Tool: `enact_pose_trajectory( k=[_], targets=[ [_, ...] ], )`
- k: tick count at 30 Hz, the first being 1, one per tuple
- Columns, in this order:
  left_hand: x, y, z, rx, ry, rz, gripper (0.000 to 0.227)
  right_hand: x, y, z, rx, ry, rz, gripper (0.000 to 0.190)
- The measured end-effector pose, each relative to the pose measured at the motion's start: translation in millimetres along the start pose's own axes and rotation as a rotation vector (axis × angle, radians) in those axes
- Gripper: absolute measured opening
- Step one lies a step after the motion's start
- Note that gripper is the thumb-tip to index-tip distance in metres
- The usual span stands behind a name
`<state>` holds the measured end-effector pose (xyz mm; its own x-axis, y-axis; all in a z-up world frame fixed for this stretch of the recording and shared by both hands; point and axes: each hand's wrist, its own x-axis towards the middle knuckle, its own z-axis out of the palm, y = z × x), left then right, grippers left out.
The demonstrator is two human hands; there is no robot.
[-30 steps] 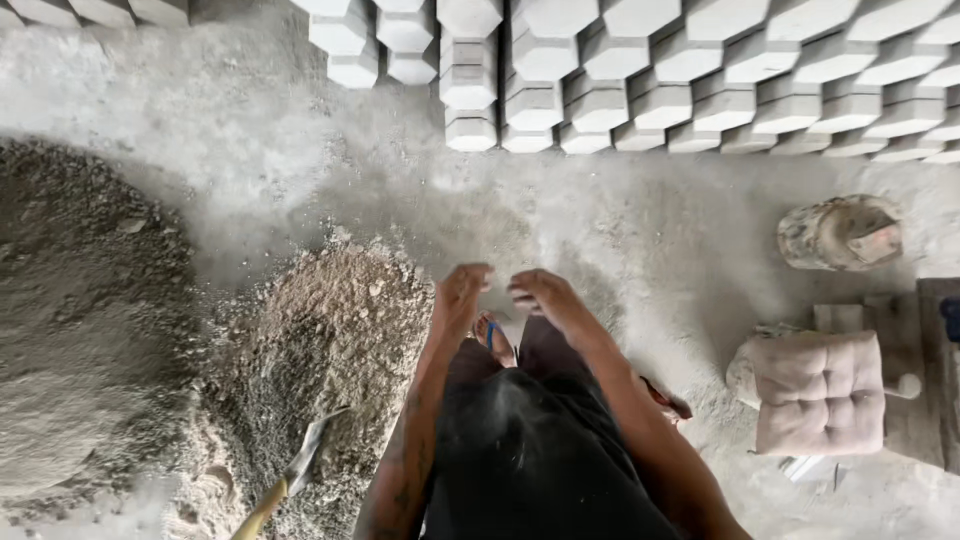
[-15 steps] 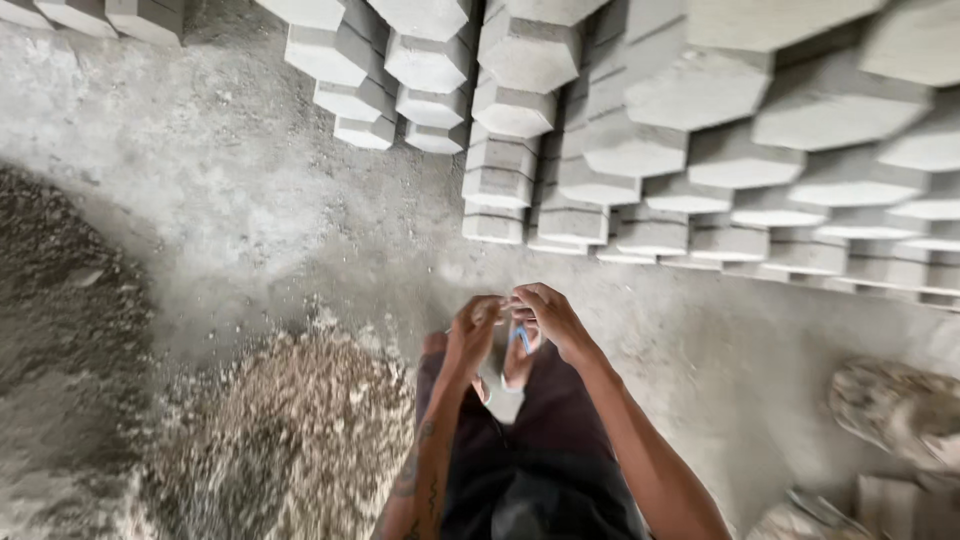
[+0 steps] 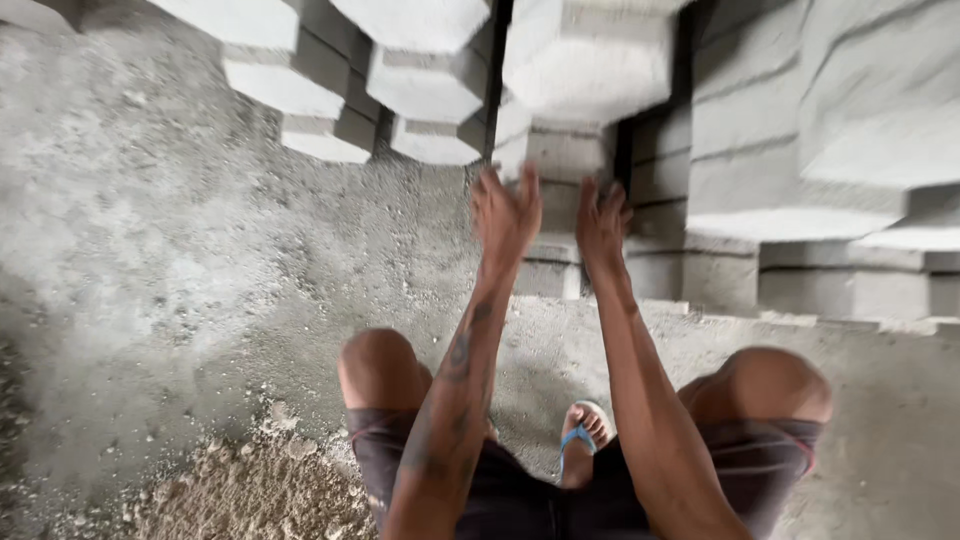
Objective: The person picks up hexagonal concrete paving blocks from a stack and carries them across a workshop floor to place them into an organized interlocking arrangement against a wall.
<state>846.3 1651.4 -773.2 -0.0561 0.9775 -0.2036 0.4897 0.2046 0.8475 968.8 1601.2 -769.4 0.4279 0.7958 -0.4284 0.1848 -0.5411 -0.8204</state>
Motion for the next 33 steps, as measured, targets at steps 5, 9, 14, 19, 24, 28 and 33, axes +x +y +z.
enact_pose_trajectory(
  k=[5,9,14,19,24,28,33],
  targets=[
    [13.3,13.4,0.7,-0.083,-0.013,-0.261,0.099,55.8,38.8,22.9,-0.011,0.143,-0.016,0.116],
    [7.6,26.6,-8.9,-0.086,0.005,-0.338,0.103,25.4,9.4,22.5,-0.046,0.172,0.039,0.106],
    [3.8,18.6,-10.1,-0.078,-0.122,-0.382,0.114,34.8,20.1,20.1,-0.068,0.159,0.031,0.117],
    [-13.1,-9.0,3.6,-0.075,-0.023,-0.314,0.097,3.8,35.0,19.2,0.007,0.177,-0.083,0.113],
    [-42.8,-42.4,-13.9,-0.235,-0.091,-0.291,0.094,-43.4,53.3,23.2,0.148,0.168,-0.094,0.092],
    [-70.6,-64.2,-7.2,-0.529,-0.003,-0.357,0.093,-63.5,76.3,30.3,0.222,0.216,-0.116,0.085],
    [-85.4,-97.8,9.2,-0.682,0.065,-0.348,0.094,-74.2,119.1,39.9,0.309,0.212,-0.231,0.089]
  ],
)
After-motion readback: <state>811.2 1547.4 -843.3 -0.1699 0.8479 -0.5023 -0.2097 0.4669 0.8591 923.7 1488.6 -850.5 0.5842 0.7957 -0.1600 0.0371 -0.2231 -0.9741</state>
